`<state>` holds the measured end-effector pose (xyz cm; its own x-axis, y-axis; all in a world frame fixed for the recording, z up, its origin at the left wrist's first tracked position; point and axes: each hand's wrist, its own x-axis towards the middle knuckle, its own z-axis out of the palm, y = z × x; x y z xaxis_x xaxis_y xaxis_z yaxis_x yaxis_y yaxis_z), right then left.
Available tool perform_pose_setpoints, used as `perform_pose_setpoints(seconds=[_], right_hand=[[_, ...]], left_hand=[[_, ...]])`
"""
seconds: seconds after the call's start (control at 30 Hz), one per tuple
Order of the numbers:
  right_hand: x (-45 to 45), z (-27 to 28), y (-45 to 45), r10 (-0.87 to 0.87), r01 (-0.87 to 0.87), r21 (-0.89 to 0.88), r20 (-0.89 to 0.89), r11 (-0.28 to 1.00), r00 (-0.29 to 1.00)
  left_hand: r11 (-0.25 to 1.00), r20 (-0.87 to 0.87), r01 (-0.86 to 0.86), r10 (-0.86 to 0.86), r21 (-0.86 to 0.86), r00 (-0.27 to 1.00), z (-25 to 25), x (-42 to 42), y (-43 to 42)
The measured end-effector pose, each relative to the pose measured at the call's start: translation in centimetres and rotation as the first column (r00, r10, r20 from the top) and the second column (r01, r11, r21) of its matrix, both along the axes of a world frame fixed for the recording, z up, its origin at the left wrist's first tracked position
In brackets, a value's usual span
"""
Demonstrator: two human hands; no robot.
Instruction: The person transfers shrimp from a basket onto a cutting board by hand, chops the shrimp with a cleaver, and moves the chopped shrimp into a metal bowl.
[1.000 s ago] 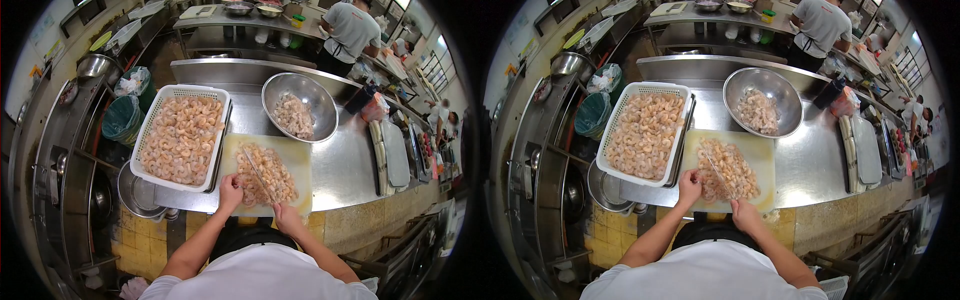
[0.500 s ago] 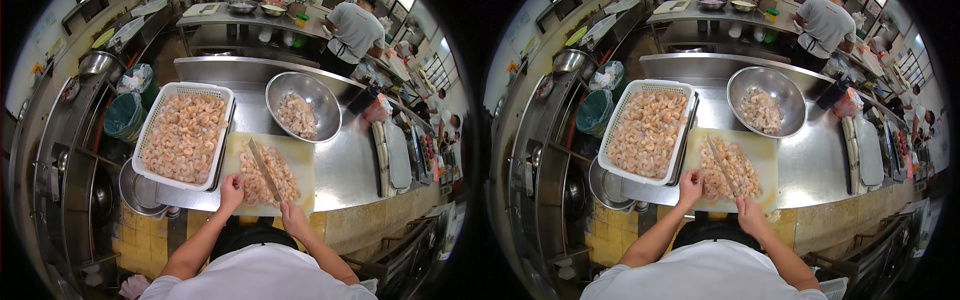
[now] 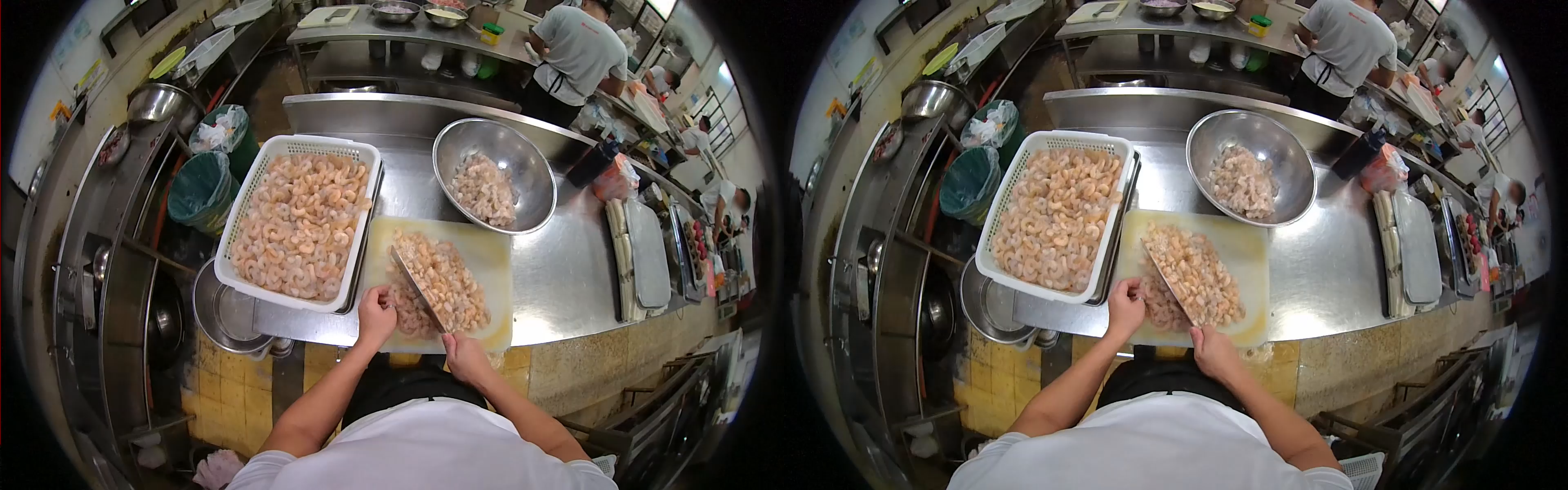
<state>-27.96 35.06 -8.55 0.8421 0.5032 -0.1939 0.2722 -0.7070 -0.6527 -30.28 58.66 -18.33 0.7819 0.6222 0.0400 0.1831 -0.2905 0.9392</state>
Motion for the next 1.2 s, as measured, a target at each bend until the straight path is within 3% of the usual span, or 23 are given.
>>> perform_pose_setpoints(seconds=[0.07, 0.13, 0.23, 0.3, 0.37, 0.43, 0.53, 0.6, 0.67, 0.83, 0.93, 0.97, 1.07, 1.13, 1.2], right_hand=[[0.3, -0.3, -0.2, -0.011, 0.011, -0.013, -0.036, 1.000, 0.999], [-0.2, 3.5, 0.2, -0.044, 0.043, -0.012, -0.082, 0.999, 0.996], [-1.1, 4.1, -0.2, -0.040, 0.044, 0.086, -0.048, 0.995, 0.998], [-0.5, -0.9, -1.0, -0.008, 0.008, -0.005, -0.005, 1.000, 1.000], [0.5, -1.7, -1.0, 0.001, -0.001, -0.036, 0.004, 0.999, 1.000], [0.5, 1.5, -0.6, -0.017, 0.016, -0.015, -0.058, 1.000, 0.998], [-0.5, 4.8, -0.5, -0.040, 0.043, 0.034, -0.086, 0.998, 0.996], [0.1, -0.2, -0.7, -0.011, 0.011, -0.001, -0.040, 1.000, 0.999], [0.7, -1.5, -0.9, 0.001, -0.001, -0.006, -0.037, 1.000, 0.999], [0.8, 3.7, -0.8, -0.069, 0.076, 0.076, -0.083, 0.994, 0.994], [1.8, -0.5, -1.4, -0.102, 0.101, 0.024, 0.044, 0.995, 0.994], [2.3, -1.1, -1.9, -0.092, 0.092, 0.011, 0.015, 0.996, 0.996], [3.1, 0.1, -2.1, -0.082, 0.083, 0.014, -0.041, 0.996, 0.996], [2.6, 4.5, -1.6, -0.113, 0.115, 0.063, -0.038, 0.991, 0.993], [2.7, 2.9, -1.9, -0.121, 0.121, 0.076, 0.001, 0.990, 0.993]], left_hand=[[1.000, 0.004, -0.012, 0.012, -0.005, 1.000, -0.3, 0.0, 0.1], [1.000, -0.001, -0.022, 0.022, 0.012, 1.000, 0.3, 0.0, -0.1], [0.999, -0.005, -0.033, 0.033, -0.019, 0.999, 0.3, -0.1, -0.2], [0.999, 0.004, -0.026, 0.026, -0.029, 1.000, 0.3, -0.5, -0.3], [1.000, 0.019, -0.019, 0.020, -0.012, 1.000, 0.1, -0.1, -0.2], [1.000, 0.003, -0.008, 0.008, 0.024, 1.000, -0.2, -0.5, -0.2], [0.997, 0.015, -0.037, 0.038, -0.063, 0.999, 0.6, -0.6, -0.7], [0.999, 0.032, -0.024, 0.025, -0.030, 0.999, -0.2, -0.8, -0.6], [1.000, 0.029, -0.008, 0.008, 0.001, 1.000, -0.1, -0.8, -0.8], [0.996, -0.078, 0.028, -0.022, 0.083, 0.997, 1.0, -1.2, -1.6], [0.984, -0.120, 0.075, -0.056, 0.161, 0.991, 2.0, -1.0, -2.0], [0.984, -0.099, 0.080, -0.065, 0.161, 0.993, 1.5, -0.9, -2.2], [0.986, -0.063, 0.082, -0.074, 0.145, 0.995, -0.2, -0.5, -2.4], [0.991, -0.075, 0.077, -0.069, 0.107, 0.995, 0.4, 0.0, -2.5], [0.991, -0.056, 0.058, -0.051, 0.121, 0.997, -0.2, 0.5, -2.6]])
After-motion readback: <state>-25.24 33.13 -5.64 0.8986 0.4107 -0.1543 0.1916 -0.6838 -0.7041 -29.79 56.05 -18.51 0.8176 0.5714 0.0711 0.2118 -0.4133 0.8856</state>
